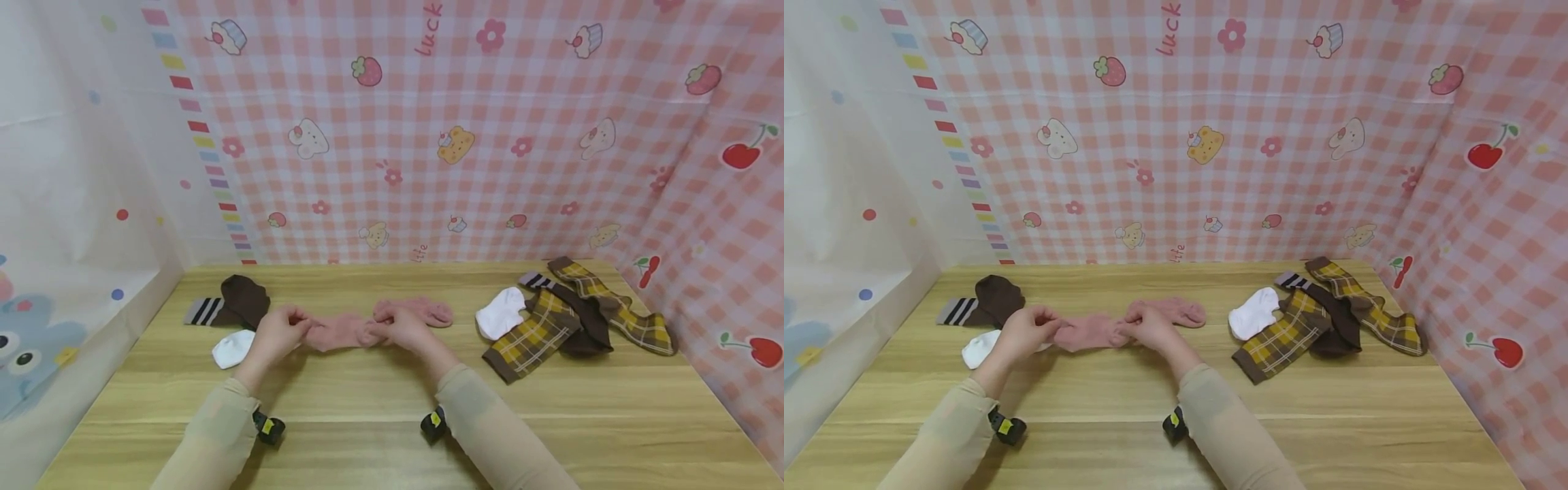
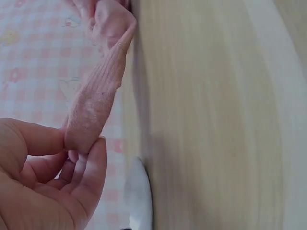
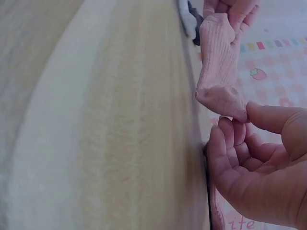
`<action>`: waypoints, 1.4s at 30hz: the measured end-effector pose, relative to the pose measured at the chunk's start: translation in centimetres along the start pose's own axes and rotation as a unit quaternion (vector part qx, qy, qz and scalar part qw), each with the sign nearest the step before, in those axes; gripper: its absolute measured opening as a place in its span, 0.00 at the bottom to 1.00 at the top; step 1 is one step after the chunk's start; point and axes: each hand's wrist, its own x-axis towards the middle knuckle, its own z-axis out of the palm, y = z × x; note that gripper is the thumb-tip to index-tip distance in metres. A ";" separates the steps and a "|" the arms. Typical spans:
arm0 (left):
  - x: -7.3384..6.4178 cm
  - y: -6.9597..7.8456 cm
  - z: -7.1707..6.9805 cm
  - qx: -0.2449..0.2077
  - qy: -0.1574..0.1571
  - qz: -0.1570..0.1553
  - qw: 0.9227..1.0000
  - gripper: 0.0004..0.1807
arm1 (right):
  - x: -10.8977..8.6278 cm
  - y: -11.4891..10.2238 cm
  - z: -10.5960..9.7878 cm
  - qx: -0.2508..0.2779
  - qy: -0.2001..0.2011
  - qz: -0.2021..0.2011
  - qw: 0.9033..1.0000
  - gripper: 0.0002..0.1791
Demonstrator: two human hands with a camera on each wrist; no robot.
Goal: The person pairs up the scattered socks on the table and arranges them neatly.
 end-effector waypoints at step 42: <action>2.0 5.6 3.3 -0.272 -0.062 0.028 0.960 0.10 | -2.9 1.8 -8.4 0.291 0.008 0.005 0.957 0.07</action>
